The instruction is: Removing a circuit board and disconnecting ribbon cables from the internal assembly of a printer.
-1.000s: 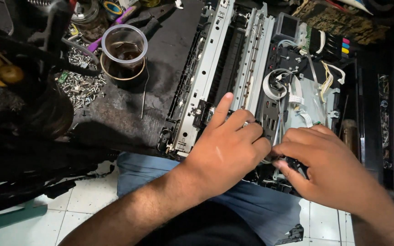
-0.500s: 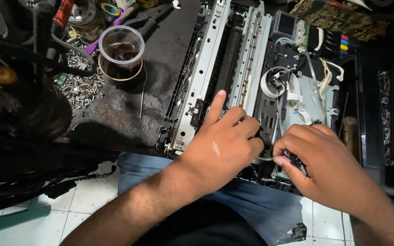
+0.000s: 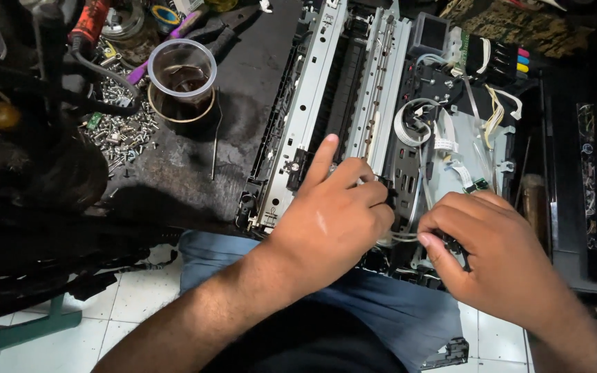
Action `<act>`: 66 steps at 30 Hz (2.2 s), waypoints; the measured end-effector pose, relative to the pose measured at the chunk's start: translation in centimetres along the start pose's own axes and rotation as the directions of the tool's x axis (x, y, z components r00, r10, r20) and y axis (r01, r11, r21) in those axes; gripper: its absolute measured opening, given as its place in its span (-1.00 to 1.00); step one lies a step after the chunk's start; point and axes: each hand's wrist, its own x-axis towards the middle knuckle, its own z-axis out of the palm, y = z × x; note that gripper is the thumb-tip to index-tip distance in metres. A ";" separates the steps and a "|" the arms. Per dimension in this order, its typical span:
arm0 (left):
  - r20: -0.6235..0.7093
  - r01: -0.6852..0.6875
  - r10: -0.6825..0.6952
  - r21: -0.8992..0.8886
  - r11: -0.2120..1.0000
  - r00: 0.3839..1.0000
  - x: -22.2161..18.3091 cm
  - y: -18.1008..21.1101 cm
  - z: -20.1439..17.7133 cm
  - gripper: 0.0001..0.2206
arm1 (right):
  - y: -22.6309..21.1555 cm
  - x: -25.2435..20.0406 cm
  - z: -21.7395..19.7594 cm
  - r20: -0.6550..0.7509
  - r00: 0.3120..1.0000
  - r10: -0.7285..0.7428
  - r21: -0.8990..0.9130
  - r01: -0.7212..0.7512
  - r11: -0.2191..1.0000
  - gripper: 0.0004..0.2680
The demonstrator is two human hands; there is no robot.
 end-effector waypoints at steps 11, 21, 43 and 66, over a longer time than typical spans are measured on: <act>-0.231 0.140 -0.108 0.130 0.982 0.967 -2.2 0.0 -1.9 -0.84 | 0.6 -0.2 0.2 0.116 0.993 0.018 0.006 -0.018 1.000 -0.95; 0.087 -0.018 0.018 0.005 1.000 0.996 -0.2 -0.6 0.1 -0.94 | 0.5 -1.5 -2.1 0.043 0.999 0.032 0.026 -0.033 0.999 -0.68; 0.011 -0.148 0.148 0.077 0.986 0.989 -0.2 0.6 -0.2 -0.80 | 1.5 -7.6 -3.7 -0.023 0.931 0.365 0.238 -0.349 0.906 -0.40; 0.926 0.827 -0.362 0.121 0.549 0.105 1.0 6.2 -10.8 -0.79 | 10.5 -13.0 0.6 -0.044 0.996 0.071 0.364 -0.051 0.930 -0.47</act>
